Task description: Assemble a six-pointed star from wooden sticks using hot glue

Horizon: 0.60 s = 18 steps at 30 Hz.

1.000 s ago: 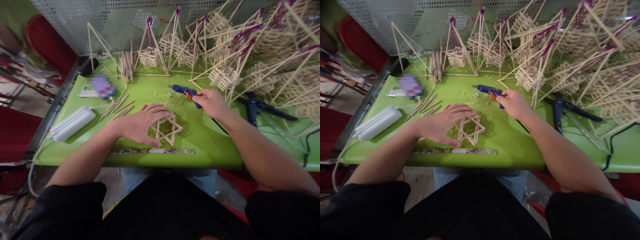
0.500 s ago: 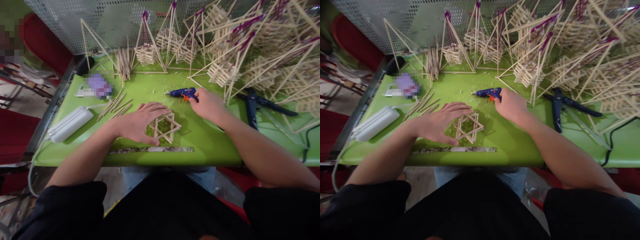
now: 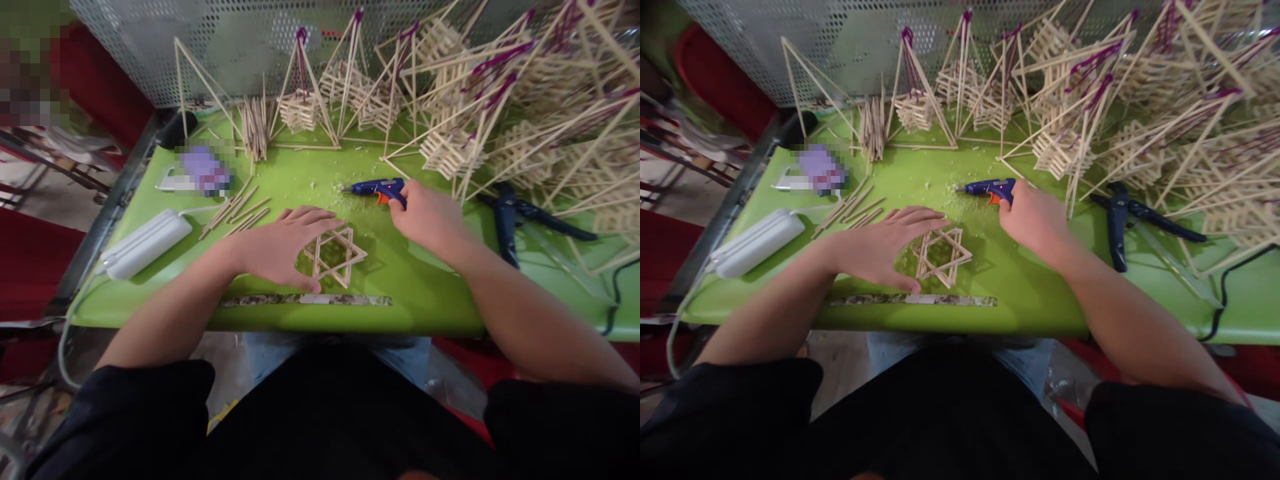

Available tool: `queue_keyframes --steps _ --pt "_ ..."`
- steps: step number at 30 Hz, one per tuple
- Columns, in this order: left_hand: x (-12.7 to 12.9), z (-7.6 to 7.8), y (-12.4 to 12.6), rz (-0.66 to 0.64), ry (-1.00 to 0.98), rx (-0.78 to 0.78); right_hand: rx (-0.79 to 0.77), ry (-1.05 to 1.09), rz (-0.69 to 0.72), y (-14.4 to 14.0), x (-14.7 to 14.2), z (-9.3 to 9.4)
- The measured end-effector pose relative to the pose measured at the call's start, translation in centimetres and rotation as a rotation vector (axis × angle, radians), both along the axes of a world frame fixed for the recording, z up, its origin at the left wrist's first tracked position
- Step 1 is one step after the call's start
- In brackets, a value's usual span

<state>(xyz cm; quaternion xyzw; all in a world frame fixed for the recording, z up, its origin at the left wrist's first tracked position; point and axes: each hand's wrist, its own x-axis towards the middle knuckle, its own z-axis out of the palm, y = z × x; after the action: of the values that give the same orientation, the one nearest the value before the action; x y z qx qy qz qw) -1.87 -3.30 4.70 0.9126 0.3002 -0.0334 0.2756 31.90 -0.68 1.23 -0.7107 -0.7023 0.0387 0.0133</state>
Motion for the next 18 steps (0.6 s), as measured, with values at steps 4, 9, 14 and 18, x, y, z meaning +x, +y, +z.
queue_keyframes --steps 4,9,14,18 --pt "0.0 0.2 -0.1 0.005 0.049 -0.017 0.005 -0.003 -0.036 -0.3 0.3 0.4" --pt "0.1 0.7 -0.4 0.032 0.063 -0.016 0.015 0.039 -0.027 -0.1 0.9 1.0" --pt "0.2 0.9 -0.5 0.043 0.047 -0.018 0.033 0.127 -0.033 -0.2 1.4 1.8" --pt "0.2 0.8 -0.6 0.043 0.038 -0.019 0.038 0.228 -0.055 -0.4 1.5 2.5"
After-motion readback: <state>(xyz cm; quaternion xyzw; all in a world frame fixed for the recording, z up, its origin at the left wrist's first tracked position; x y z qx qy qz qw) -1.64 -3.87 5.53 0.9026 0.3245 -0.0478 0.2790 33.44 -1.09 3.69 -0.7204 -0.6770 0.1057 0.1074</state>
